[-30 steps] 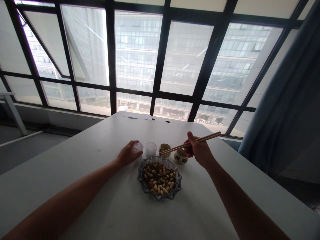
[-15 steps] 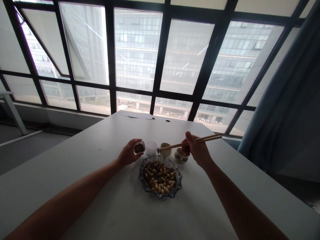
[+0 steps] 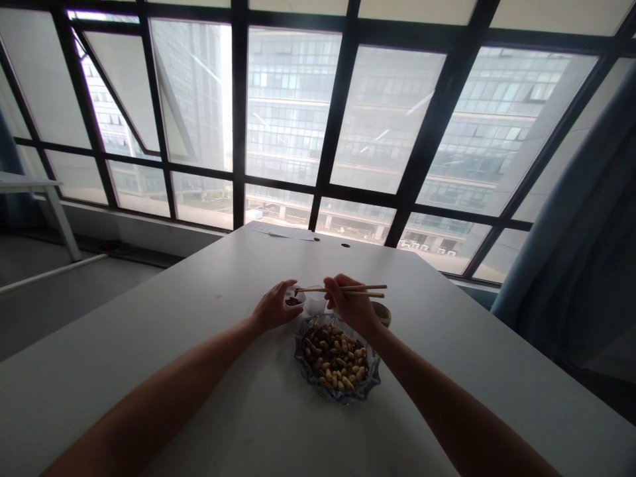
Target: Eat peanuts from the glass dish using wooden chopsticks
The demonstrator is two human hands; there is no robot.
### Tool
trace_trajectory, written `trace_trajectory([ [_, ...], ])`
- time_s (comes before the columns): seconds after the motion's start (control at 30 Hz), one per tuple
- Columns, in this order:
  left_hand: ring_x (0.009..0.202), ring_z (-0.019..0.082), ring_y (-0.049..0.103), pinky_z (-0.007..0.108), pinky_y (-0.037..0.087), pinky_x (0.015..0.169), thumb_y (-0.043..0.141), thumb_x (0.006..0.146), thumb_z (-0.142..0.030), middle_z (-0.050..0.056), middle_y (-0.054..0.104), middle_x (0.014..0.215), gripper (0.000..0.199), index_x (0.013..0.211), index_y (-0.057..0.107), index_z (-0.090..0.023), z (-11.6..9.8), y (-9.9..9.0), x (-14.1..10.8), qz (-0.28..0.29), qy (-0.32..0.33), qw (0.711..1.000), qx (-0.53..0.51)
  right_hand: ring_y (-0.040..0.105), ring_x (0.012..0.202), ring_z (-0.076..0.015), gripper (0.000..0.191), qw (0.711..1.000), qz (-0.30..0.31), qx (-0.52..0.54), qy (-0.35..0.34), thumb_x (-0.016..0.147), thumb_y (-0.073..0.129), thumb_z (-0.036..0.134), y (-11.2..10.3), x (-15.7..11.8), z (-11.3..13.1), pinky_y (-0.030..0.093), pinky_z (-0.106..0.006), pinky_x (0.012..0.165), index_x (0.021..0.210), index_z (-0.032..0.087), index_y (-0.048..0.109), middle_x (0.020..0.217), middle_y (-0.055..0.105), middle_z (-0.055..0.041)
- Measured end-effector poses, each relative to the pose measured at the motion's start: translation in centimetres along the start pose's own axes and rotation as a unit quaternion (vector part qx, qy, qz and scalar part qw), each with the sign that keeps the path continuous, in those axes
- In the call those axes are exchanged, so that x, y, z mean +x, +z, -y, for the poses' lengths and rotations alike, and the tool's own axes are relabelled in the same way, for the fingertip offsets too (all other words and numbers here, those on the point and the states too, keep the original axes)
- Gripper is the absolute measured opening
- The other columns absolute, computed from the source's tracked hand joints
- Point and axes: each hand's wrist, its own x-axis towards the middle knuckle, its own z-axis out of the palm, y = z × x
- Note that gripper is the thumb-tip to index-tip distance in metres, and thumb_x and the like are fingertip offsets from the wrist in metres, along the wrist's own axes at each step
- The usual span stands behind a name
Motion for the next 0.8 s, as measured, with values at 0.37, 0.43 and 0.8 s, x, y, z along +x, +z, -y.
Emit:
trace_trajectory([
  [0.37, 0.104, 0.027, 0.068, 0.047, 0.056, 0.090, 0.076, 0.073, -0.037, 0.012, 0.067, 0.121, 0.067, 0.130, 0.046, -0.023, 0.0, 0.1, 0.2, 0.013, -0.038, 0.999, -0.002, 0.053, 0.036, -0.0122, 0.061, 0.980, -0.115, 0.126, 0.099, 0.076, 0.057, 0.078, -1.0, -2.0, -1.7, 0.042, -0.022, 0.035, 0.066, 0.019, 0.061, 0.048, 0.060, -0.0005],
  [0.43, 0.105, 0.027, 0.067, 0.046, 0.056, 0.090, 0.077, 0.072, -0.036, 0.012, 0.066, 0.123, 0.067, 0.130, 0.046, -0.023, 0.1, 0.1, 0.3, 0.017, -0.038, 0.999, 0.002, 0.054, 0.036, -0.0127, 0.059, 0.976, -0.139, 0.132, 0.101, 0.075, 0.060, 0.077, -2.2, -3.0, -1.8, 0.042, -0.023, 0.034, 0.065, 0.019, 0.061, 0.048, 0.060, -0.0003],
  [0.8, 0.111, 0.029, 0.065, 0.047, 0.053, 0.096, 0.073, 0.076, -0.040, 0.014, 0.064, 0.126, 0.061, 0.129, 0.049, -0.020, 0.0, 0.1, 0.2, 0.035, -0.023, 0.999, 0.023, 0.049, 0.027, -0.0098, 0.064, 0.973, 0.144, 0.048, 0.175, 0.074, 0.061, 0.077, -9.6, -4.9, 2.0, 0.038, -0.019, 0.029, 0.055, 0.016, 0.061, 0.038, 0.058, -0.0019],
])
